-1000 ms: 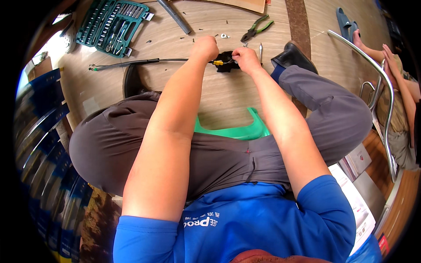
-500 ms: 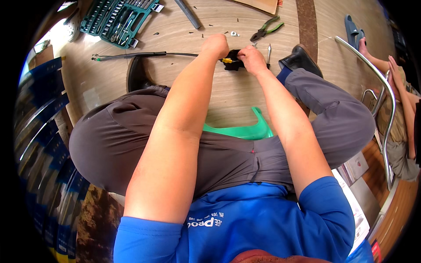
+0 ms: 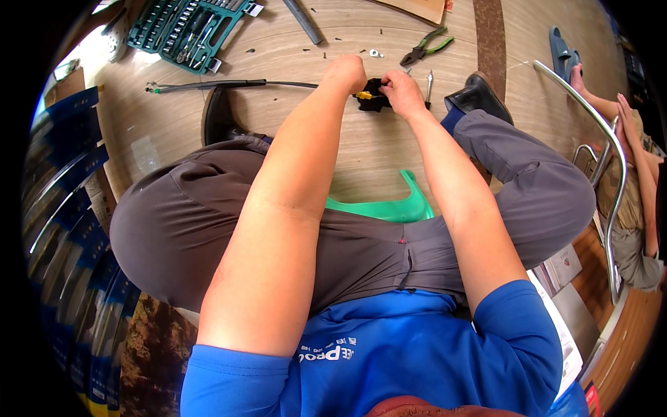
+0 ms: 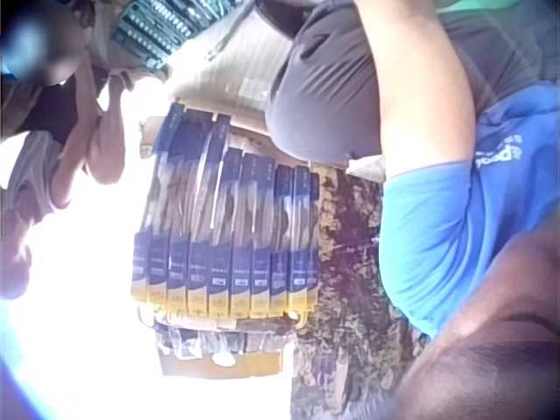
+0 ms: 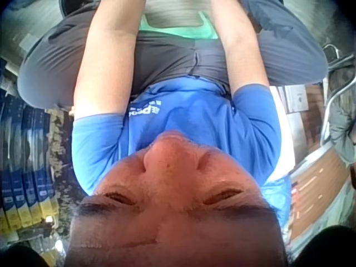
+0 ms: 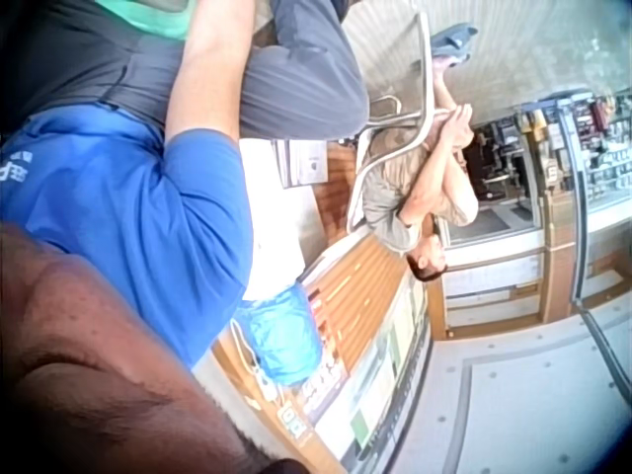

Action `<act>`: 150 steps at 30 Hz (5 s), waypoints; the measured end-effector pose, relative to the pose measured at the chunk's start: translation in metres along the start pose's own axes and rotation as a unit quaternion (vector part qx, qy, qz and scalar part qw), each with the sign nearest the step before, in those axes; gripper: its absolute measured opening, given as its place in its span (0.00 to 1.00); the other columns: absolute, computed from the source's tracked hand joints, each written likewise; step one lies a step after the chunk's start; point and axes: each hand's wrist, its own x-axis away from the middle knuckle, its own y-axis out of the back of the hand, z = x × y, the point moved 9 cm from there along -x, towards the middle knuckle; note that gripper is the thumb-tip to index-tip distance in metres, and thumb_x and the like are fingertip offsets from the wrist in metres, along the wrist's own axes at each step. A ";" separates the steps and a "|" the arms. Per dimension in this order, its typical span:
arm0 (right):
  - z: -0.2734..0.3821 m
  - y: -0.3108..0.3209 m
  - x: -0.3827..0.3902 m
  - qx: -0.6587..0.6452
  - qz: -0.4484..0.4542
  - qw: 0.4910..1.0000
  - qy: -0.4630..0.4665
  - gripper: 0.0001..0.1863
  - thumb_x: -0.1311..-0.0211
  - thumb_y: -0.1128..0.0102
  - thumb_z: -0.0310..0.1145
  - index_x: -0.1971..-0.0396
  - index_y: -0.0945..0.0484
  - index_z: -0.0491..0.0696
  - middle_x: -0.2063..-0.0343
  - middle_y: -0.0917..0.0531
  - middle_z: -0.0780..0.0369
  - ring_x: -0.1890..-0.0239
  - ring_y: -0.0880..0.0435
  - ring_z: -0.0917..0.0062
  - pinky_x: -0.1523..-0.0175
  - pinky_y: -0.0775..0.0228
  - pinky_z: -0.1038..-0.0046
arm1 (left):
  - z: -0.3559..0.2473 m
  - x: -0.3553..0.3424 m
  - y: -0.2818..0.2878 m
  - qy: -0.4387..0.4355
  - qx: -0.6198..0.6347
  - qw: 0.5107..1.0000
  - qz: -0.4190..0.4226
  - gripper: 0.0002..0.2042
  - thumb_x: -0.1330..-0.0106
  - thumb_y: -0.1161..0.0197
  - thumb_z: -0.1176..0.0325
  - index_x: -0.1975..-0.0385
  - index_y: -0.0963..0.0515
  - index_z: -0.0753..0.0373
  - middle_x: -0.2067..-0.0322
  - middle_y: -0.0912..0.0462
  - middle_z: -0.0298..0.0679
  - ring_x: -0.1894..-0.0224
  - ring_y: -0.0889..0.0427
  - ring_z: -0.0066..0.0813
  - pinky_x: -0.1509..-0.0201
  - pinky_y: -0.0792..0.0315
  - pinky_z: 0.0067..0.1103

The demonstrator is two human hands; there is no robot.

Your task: The person assembles a car wiper blade mechanism by hand, inserting a metal rod through components and securing it with small fasteners while using a screwdriver.

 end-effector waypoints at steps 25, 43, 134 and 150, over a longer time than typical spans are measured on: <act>-0.014 0.000 -0.005 0.084 0.066 0.990 -0.092 0.16 0.45 0.33 0.39 0.58 0.20 0.50 0.57 0.20 0.54 0.53 0.20 0.60 0.50 0.28 0.62 | 0.009 -0.008 -0.014 0.011 -0.025 0.999 0.033 0.16 0.44 0.41 0.74 0.54 0.21 0.61 0.53 0.19 0.48 0.49 0.20 0.44 0.48 0.24 0.33; -0.063 0.004 0.020 -0.082 -0.060 0.988 -0.117 0.07 0.42 0.39 0.34 0.66 0.17 0.49 0.67 0.16 0.54 0.60 0.18 0.59 0.54 0.27 0.62 | 0.006 0.035 -0.016 -0.031 -0.178 0.979 0.090 0.15 0.35 0.41 0.54 0.50 0.21 0.49 0.51 0.19 0.37 0.48 0.22 0.39 0.48 0.27 0.34; -0.043 0.002 0.022 -0.057 -0.015 0.981 -0.183 0.17 0.51 0.29 0.42 0.63 0.17 0.50 0.60 0.17 0.54 0.54 0.19 0.63 0.49 0.27 0.65 | -0.009 0.017 0.000 -0.123 -0.313 0.941 -0.033 0.09 0.39 0.47 0.69 0.70 0.18 0.52 0.64 0.16 0.38 0.57 0.17 0.37 0.55 0.27 0.32; -0.046 0.000 0.020 -0.056 -0.006 0.979 -0.197 0.20 0.50 0.30 0.48 0.62 0.17 0.50 0.58 0.19 0.54 0.53 0.21 0.63 0.48 0.28 0.65 | -0.007 0.019 0.000 -0.114 -0.297 0.948 0.009 0.09 0.37 0.47 0.69 0.66 0.19 0.52 0.62 0.16 0.38 0.54 0.18 0.38 0.53 0.26 0.32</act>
